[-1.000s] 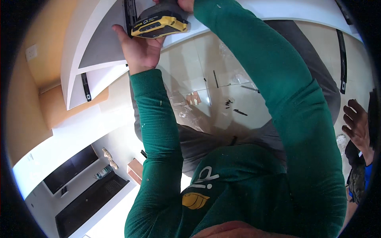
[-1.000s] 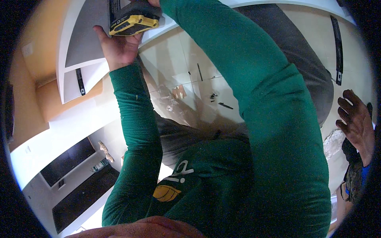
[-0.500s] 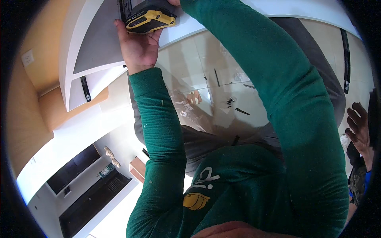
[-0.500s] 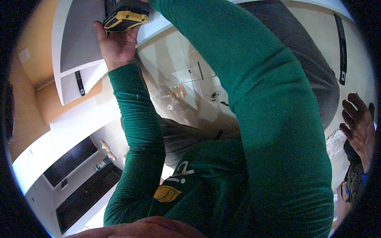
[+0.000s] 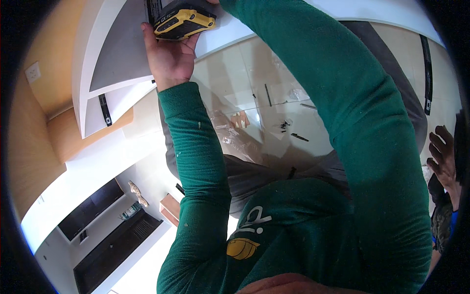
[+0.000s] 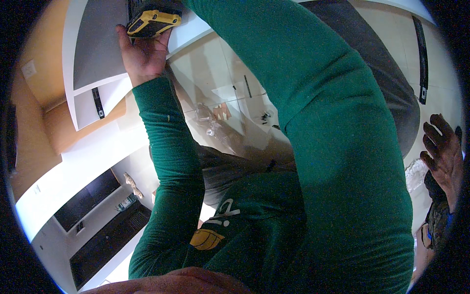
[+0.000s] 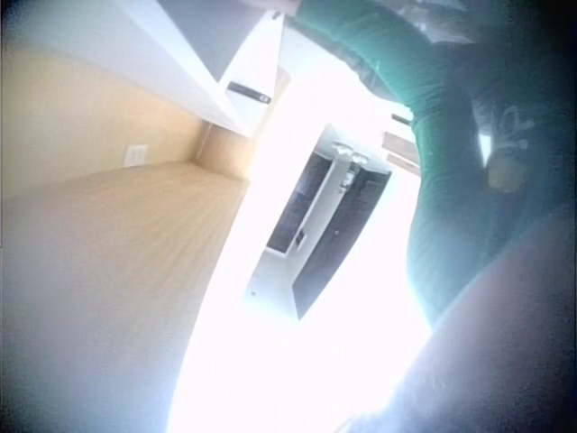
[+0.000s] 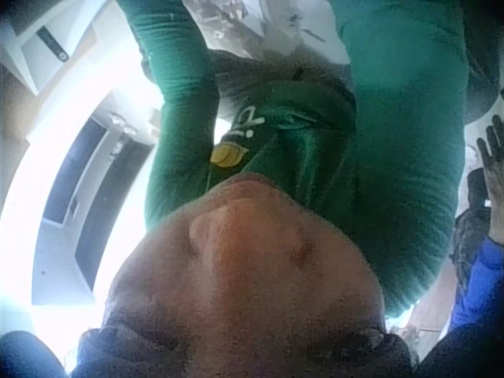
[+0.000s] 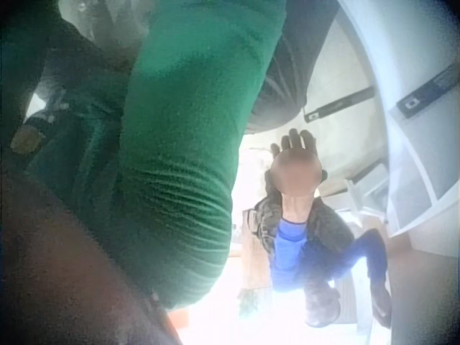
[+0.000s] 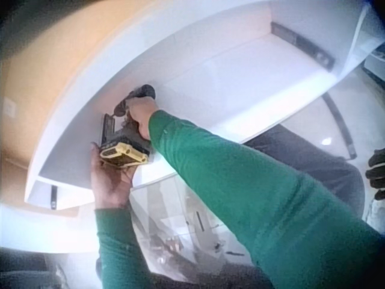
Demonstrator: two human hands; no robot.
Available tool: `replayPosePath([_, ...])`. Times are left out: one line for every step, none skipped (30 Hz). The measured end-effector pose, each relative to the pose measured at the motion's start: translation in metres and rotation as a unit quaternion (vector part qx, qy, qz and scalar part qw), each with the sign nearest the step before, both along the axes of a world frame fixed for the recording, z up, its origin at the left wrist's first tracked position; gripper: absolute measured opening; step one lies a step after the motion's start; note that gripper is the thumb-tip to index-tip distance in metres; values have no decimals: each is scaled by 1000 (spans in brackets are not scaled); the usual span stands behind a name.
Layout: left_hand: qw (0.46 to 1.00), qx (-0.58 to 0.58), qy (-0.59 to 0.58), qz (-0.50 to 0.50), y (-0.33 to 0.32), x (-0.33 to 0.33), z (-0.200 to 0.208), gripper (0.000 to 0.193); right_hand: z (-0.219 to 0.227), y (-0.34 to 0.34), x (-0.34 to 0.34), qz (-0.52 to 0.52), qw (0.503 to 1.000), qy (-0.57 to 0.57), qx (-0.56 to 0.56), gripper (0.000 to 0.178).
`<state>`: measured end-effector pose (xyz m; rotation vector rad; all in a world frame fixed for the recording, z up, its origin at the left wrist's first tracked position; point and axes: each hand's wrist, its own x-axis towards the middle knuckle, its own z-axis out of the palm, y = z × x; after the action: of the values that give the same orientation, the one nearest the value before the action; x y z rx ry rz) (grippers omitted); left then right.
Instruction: The person assembles a white cabinet by attaching metal drawer slides using a cordless drill. They repeatedly pick up screws, align the slides, and drive screws into the cabinet sides while sitting on the floor.
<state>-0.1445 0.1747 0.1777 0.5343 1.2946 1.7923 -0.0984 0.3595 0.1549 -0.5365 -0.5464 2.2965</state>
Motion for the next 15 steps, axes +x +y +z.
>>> replayPosePath([1000,0,2,1,0,0,0,68,1,-1,1,2,1000,-6,3,21])
replayPosePath([1000,0,4,3,-1,1,0,68,2,-2,1,4,1000,-11,7,21])
replayPosePath([1000,1,7,4,-1,2,0,67,3,-3,2,6,1000,-17,10,21])
replayPosePath([1000,4,3,5,0,3,1,67,3,-2,2,3,1000,-20,8,21])
replayPosePath([1000,8,-1,6,1,5,1,67,3,-1,1,0,1000,-23,6,21])
replayPosePath([1000,12,-5,7,1,6,1,67,3,-1,0,-2,1000,-26,4,21])
replayPosePath([1000,12,-10,3,0,3,0,67,4,-2,-1,0,999,-34,12,21])
replayPosePath([1000,12,-14,0,0,0,0,67,4,-2,-1,2,999,-42,20,21])
replayPosePath([1000,12,-19,-4,-1,-2,-2,67,4,-2,-2,4,998,-50,27,21])
replayPosePath([1000,14,-15,-4,-1,-3,-2,67,5,-2,-2,7,998,-50,21,21])
replayPosePath([1000,15,-11,-5,-2,-3,-2,67,6,-3,-3,9,999,-50,15,21])
replayPosePath([1000,17,-7,-5,-2,-4,-2,67,7,-3,-3,12,999,-51,9,21])
replayPosePath([1000,21,-18,-11,-2,-5,-2,66,4,-1,-4,11,999,-37,10,21])
replayPosePath([999,24,-28,-17,-1,-7,-1,64,2,1,-5,11,1000,-23,10,22])
replayPosePath([999,28,-38,-24,-1,-8,-1,63,0,3,-6,10,1000,-9,11,22])
